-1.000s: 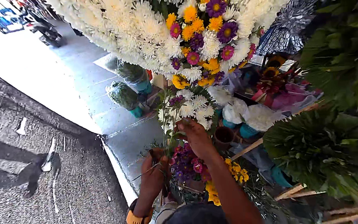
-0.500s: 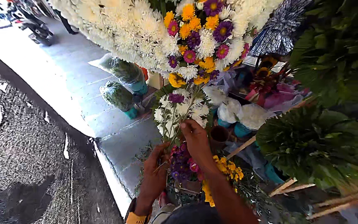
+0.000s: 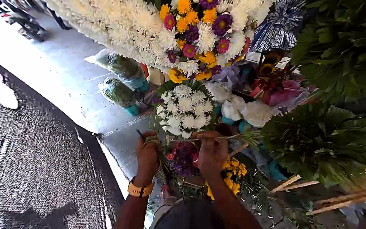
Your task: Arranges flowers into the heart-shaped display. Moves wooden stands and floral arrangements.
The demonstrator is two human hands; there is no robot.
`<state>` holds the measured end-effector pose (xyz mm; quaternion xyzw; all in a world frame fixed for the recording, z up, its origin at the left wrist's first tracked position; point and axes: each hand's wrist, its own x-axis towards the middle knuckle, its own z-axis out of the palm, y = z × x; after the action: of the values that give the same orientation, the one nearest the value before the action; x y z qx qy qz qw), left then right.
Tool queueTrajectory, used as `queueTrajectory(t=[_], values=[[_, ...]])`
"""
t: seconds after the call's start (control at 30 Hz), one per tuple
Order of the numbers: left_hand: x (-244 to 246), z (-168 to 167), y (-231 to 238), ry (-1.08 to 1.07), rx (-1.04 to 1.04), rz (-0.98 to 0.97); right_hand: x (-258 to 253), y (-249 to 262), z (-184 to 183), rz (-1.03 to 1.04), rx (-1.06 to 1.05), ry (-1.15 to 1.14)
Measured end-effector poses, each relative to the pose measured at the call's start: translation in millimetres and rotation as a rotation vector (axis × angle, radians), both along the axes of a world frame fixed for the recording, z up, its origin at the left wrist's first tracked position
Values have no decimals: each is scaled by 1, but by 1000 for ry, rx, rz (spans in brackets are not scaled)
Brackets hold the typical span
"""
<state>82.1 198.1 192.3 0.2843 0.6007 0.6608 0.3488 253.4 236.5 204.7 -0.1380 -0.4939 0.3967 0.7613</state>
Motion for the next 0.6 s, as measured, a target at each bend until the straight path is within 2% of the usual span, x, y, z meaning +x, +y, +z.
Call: queueTrajectory(t=[0.07, 0.13, 0.23, 0.37, 0.47, 0.6], values=[[3, 0, -2, 203, -46, -120, 10, 5, 10, 80, -114, 61], [15, 1, -6, 335, -14, -319, 13, 7, 12, 194, -312, 83], [34, 3, -7, 344, 122, -492, 9, 7, 12, 325, -491, 116], [42, 1, -9, 393, 155, -504, 11, 6, 9, 418, -573, 60], [37, 0, -16, 436, 95, -583, 16, 12, 7, 439, -632, 8], [26, -3, -22, 369, 36, -618, 17, 22, 4, 418, -713, 121]])
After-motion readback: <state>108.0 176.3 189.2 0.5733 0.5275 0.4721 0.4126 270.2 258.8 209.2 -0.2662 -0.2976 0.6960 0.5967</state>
